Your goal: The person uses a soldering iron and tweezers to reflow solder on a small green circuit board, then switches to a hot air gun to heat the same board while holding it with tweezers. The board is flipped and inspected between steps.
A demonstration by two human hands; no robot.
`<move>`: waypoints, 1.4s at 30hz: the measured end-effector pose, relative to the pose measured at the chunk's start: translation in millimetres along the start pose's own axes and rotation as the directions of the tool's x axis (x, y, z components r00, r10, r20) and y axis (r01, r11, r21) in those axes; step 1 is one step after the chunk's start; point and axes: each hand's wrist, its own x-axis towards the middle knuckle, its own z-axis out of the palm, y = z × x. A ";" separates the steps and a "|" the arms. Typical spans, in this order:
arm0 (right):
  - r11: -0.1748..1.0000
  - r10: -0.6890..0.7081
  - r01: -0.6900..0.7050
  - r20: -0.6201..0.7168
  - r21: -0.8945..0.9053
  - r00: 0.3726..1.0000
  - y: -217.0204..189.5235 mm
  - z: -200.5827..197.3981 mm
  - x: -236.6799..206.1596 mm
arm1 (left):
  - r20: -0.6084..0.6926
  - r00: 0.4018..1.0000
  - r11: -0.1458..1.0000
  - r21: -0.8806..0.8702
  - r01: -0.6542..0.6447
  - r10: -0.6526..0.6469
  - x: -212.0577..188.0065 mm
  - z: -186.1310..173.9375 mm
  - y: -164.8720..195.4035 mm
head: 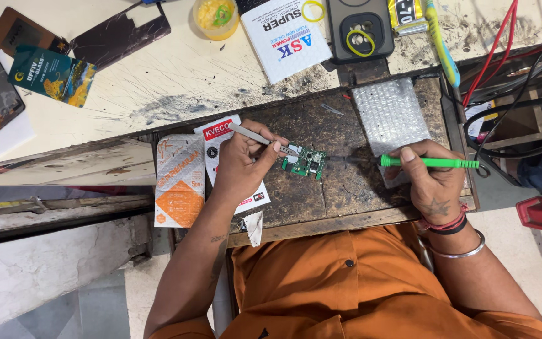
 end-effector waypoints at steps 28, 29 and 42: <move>0.998 0.005 -0.003 0.025 -0.066 1.000 -3.4 0.6 1.2 | -0.007 1.000 0.999 0.017 0.028 -0.028 -0.5 0.0 3.4; 0.999 0.009 -0.008 0.019 -0.045 1.000 -3.3 0.9 1.3 | -0.010 1.000 1.000 0.017 0.016 -0.016 -0.7 0.1 3.2; 0.998 0.002 -0.001 0.018 -0.069 1.000 -1.6 0.2 1.1 | -0.003 1.000 1.000 0.019 -0.013 0.013 0.0 0.9 2.7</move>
